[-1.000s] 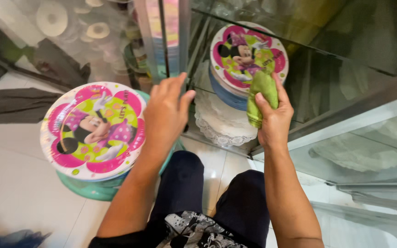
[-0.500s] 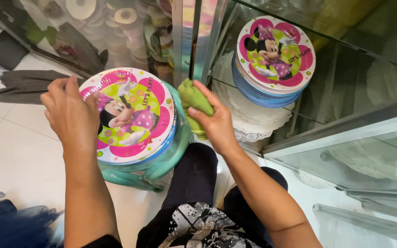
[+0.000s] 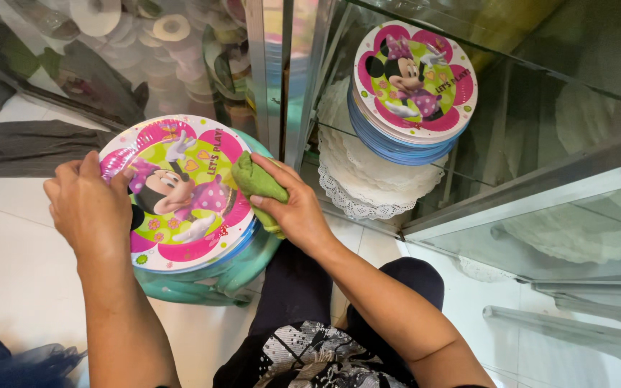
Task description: The person wipes a stack of paper plates with a green cloth. They pick up each plate, wipe the surface, and place it on a glass shelf. The person repeats this process for multiple plates.
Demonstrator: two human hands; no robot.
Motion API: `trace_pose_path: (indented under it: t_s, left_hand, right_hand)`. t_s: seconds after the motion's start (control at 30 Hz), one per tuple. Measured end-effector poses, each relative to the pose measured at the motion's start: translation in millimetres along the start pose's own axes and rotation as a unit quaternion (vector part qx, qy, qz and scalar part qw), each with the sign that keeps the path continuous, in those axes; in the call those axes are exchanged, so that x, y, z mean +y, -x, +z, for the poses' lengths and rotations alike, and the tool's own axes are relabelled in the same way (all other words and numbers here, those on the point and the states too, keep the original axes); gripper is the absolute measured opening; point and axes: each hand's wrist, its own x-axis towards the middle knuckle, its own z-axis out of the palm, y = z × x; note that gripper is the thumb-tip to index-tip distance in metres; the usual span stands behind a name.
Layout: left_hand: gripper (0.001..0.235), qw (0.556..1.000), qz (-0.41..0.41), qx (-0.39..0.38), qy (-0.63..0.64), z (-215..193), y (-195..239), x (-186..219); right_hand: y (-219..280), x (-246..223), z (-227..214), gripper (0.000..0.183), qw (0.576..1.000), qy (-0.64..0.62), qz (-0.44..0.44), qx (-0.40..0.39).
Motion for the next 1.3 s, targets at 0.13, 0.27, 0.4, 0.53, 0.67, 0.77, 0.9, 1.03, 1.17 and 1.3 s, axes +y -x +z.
trace_pose_path:
  t_s: [0.13,0.27,0.4,0.53,0.67,0.77,0.9,1.03,1.17,1.3]
  left_hand:
    - [0.045,0.999,0.023,0.019,-0.02,-13.5,3.4,4.2]
    - [0.045,0.996,0.047,0.017,0.073,-63.4,3.9,28.0]
    - [0.035,0.977,0.049,-0.026,0.205,-99.1,2.3,43.5]
    - [0.031,0.948,0.016,-0.042,0.316,-123.5,3.4,77.6]
    - [0.027,0.885,0.113,0.001,0.451,-108.3,6.1,117.5]
    - [0.029,0.851,0.113,0.025,0.513,-79.6,13.1,152.7]
    - [0.03,0.785,0.122,0.026,0.607,-49.8,28.7,208.3]
    - [0.027,0.751,0.114,-0.004,0.651,-27.2,38.3,254.0]
    - [0.025,0.727,0.089,-0.053,0.678,-9.3,45.4,287.4]
    - [0.024,0.722,0.062,-0.104,0.682,18.6,52.5,307.6]
  right_hand:
    - [0.1,-1.4,-0.4,0.061,1.0,0.002,-0.017,-0.003]
    - [-0.1,1.2,-2.3,0.061,1.0,-0.001,-0.014,-0.007]
    - [0.8,-3.6,-10.8,0.06,0.999,0.008,-0.033,-0.007]
    - [1.3,-10.1,-34.4,0.061,0.998,0.039,-0.051,0.01]
    - [2.7,-23.5,-71.5,0.066,0.976,0.176,-0.108,0.065]
    - [8.9,-36.4,-100.2,0.065,0.955,0.221,-0.146,0.137]
    - [16.3,-45.7,-139.5,0.065,0.922,0.278,-0.154,0.222]
    - [15.1,-34.9,-175.3,0.065,0.89,0.337,-0.154,0.265]
    - [11.8,-25.1,-195.8,0.064,0.878,0.34,-0.148,0.304]
    - [1.9,-23.3,-196.1,0.063,0.875,0.343,-0.172,0.295]
